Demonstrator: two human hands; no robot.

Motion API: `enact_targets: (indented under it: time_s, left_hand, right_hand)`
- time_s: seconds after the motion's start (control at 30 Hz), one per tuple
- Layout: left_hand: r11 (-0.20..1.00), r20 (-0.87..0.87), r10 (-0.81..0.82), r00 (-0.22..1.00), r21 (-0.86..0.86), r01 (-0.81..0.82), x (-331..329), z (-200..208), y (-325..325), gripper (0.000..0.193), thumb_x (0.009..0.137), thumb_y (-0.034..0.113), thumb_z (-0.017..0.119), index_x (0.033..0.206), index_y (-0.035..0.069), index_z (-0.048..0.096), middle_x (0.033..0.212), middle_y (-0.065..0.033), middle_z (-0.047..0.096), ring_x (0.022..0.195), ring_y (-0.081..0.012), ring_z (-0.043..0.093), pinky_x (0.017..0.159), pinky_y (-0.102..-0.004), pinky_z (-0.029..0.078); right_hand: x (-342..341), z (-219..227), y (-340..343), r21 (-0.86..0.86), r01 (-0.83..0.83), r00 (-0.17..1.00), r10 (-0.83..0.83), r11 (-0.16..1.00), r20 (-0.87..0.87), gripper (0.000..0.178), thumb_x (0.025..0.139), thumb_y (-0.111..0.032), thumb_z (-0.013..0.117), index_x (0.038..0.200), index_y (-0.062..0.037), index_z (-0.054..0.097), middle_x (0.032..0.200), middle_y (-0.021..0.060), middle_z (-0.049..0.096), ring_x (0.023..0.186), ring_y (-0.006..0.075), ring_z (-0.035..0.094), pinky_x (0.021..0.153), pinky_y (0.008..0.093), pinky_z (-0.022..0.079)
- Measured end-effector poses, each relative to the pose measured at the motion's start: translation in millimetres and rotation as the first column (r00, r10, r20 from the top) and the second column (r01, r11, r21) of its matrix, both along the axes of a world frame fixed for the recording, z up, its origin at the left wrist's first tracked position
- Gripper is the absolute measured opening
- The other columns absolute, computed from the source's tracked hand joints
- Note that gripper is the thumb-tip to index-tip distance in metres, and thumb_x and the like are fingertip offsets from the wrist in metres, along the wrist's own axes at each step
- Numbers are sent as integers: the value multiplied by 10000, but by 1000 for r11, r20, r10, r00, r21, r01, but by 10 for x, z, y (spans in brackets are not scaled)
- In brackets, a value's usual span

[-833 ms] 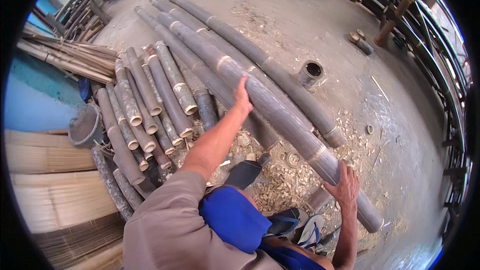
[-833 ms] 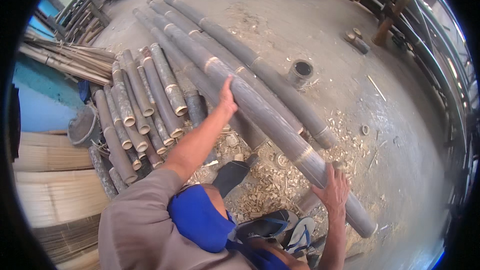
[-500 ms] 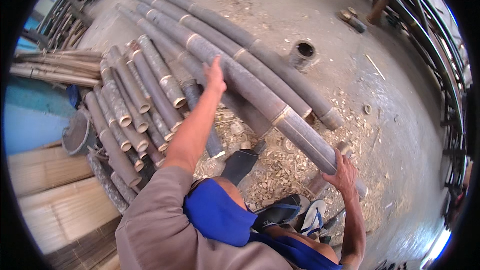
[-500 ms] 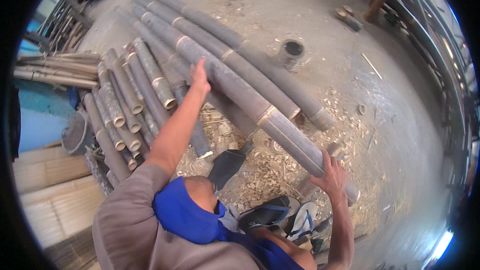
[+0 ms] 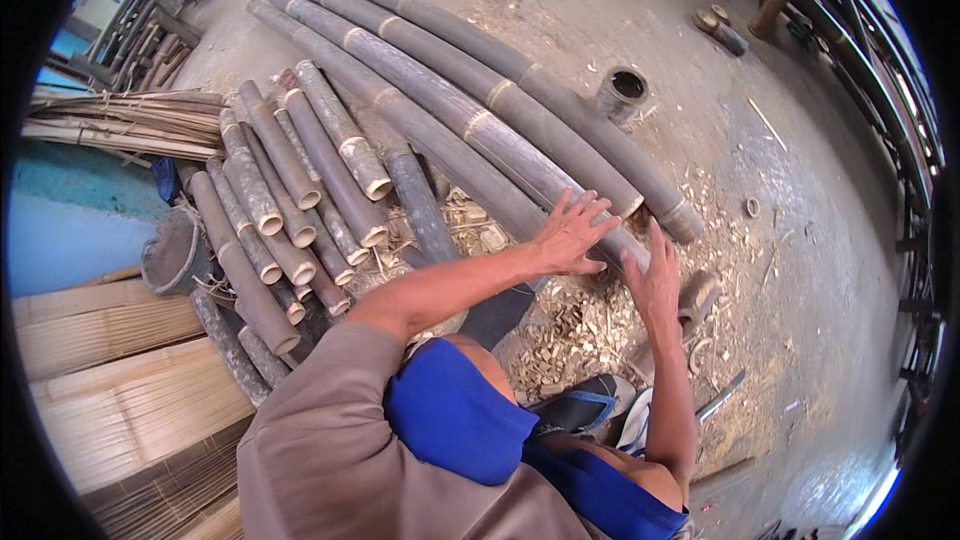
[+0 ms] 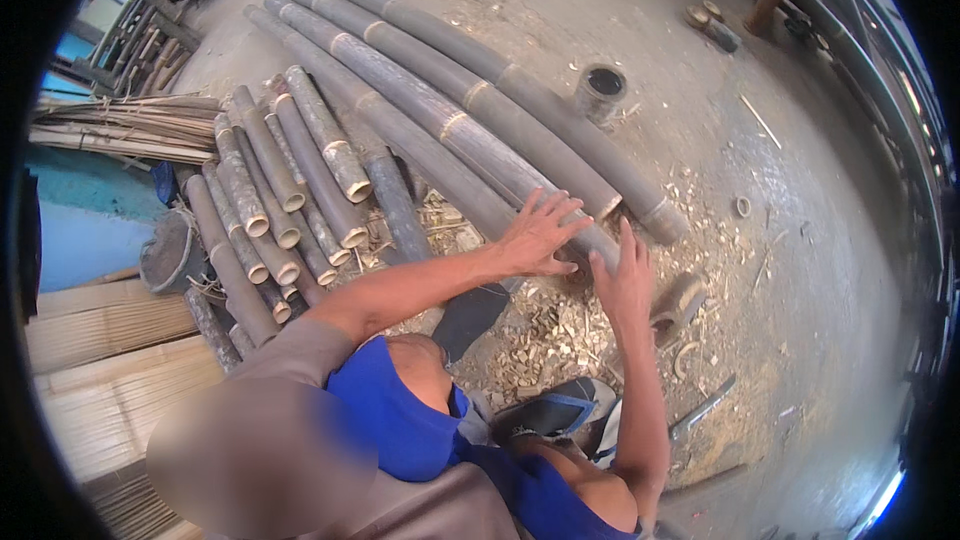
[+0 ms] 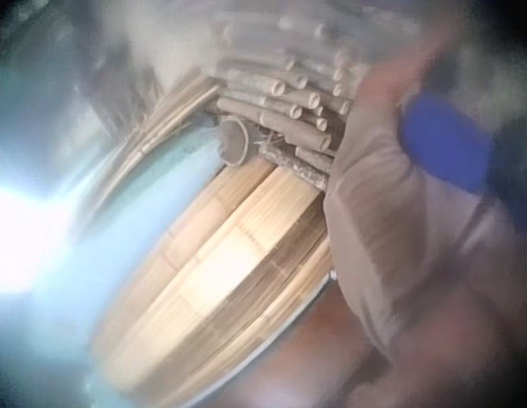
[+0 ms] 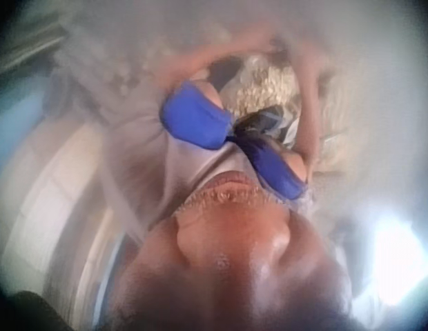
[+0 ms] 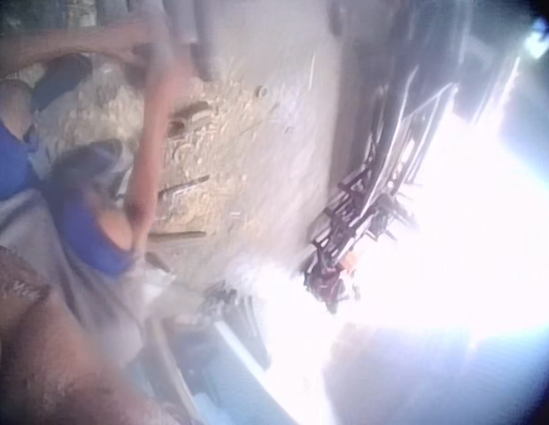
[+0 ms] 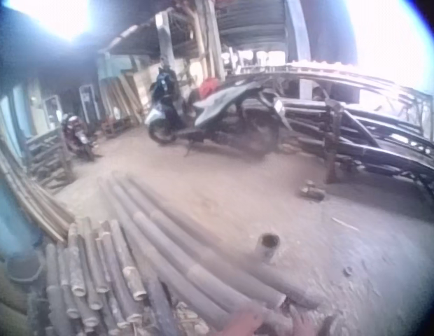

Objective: The person uses a knife to shave the outer surface of several bamboo poles, rotating each pole to smooth its circumference. The person repeatedly picks up poles from a pile, shaves them, and places them back down.

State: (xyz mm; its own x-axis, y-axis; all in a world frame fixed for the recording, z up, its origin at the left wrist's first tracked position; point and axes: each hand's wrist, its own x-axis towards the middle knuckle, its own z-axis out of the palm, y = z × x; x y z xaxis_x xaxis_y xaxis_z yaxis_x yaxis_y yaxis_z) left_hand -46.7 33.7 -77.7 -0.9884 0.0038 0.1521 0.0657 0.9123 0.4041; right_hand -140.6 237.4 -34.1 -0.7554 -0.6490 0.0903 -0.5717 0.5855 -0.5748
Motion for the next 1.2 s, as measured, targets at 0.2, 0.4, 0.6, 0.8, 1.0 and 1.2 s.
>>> enact_targets:
  time_s: [0.2,0.4,0.6,0.8,1.0,1.2]
  left_hand:
    - [909,241,-365,899,-117,400,-363,-232,449,1021,776,587,849,1624,238,401,1572,-205,456,1482,-448,401,1206,-690,291]
    - [936,240,-217,946,-225,271,-647,-382,628,1079,713,781,768,1580,216,465,1495,-237,507,1436,-454,438,1154,-809,207]
    - [917,65,-326,943,-220,333,-691,-582,677,1036,706,712,808,1550,203,488,1383,-186,563,1359,-409,499,1156,-799,209]
    - [803,170,-495,852,-284,523,-863,-482,591,996,757,528,873,1615,421,379,1314,-165,585,1283,-355,550,1164,-753,241]
    - [765,192,-520,832,-328,554,-854,-421,435,1031,735,470,903,1618,418,374,1337,-177,578,1283,-365,537,1173,-696,255]
    - [805,264,-387,883,-371,463,-602,13,-599,988,755,432,899,1604,394,395,1341,-175,576,1334,-356,525,1223,-687,191]
  right_hand:
    - [694,-187,1080,89,279,948,-289,956,137,657,977,-278,725,1514,17,487,1388,328,570,1269,503,566,1072,542,463]
    - [1177,-450,1537,163,409,861,-439,898,258,587,1012,-323,687,1449,46,553,1358,329,607,1258,485,593,1081,509,470]
    - [1221,-491,1149,95,284,920,-299,954,251,502,979,-288,716,1356,30,623,1289,333,646,1203,498,625,1045,517,498]
    - [1153,-544,959,97,101,968,-120,990,219,449,949,-267,728,1304,-5,647,1140,284,696,1059,474,672,971,536,520]
    - [1167,-580,1008,112,54,962,-82,992,260,442,944,-284,722,1299,-30,654,1091,247,720,1019,453,692,942,530,530]
    - [1218,-665,1417,155,164,940,-202,974,275,459,941,-271,732,1317,-21,651,1113,268,720,998,478,691,904,526,548]
